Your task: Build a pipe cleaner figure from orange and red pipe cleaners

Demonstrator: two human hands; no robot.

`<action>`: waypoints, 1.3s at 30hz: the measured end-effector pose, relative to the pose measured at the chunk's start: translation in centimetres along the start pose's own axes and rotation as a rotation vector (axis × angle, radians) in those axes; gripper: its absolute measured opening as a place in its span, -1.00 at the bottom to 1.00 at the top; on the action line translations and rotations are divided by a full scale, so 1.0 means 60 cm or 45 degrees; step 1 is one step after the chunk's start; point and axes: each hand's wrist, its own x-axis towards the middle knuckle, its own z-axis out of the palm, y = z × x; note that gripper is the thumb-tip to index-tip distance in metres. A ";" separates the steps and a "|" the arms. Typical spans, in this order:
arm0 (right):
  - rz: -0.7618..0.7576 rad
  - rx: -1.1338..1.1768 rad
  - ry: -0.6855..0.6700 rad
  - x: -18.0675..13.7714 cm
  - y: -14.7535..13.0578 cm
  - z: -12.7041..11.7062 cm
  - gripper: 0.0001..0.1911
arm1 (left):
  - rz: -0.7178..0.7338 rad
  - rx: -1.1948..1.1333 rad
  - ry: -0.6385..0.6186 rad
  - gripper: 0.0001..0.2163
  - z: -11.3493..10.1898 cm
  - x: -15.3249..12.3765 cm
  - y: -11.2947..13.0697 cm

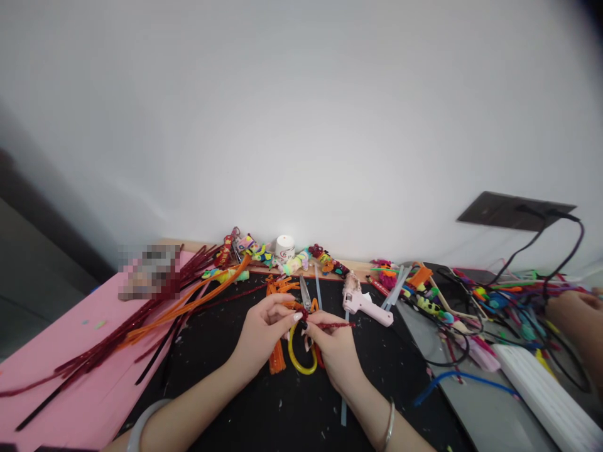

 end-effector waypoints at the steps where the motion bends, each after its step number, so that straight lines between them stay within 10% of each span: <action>1: 0.011 0.002 -0.010 0.000 0.000 0.000 -0.87 | -0.002 0.003 -0.002 -0.67 -0.001 0.000 0.000; 39: 0.011 -0.062 -0.037 0.020 -0.022 -0.032 -0.80 | 0.015 0.061 -0.125 -0.67 -0.029 0.025 0.002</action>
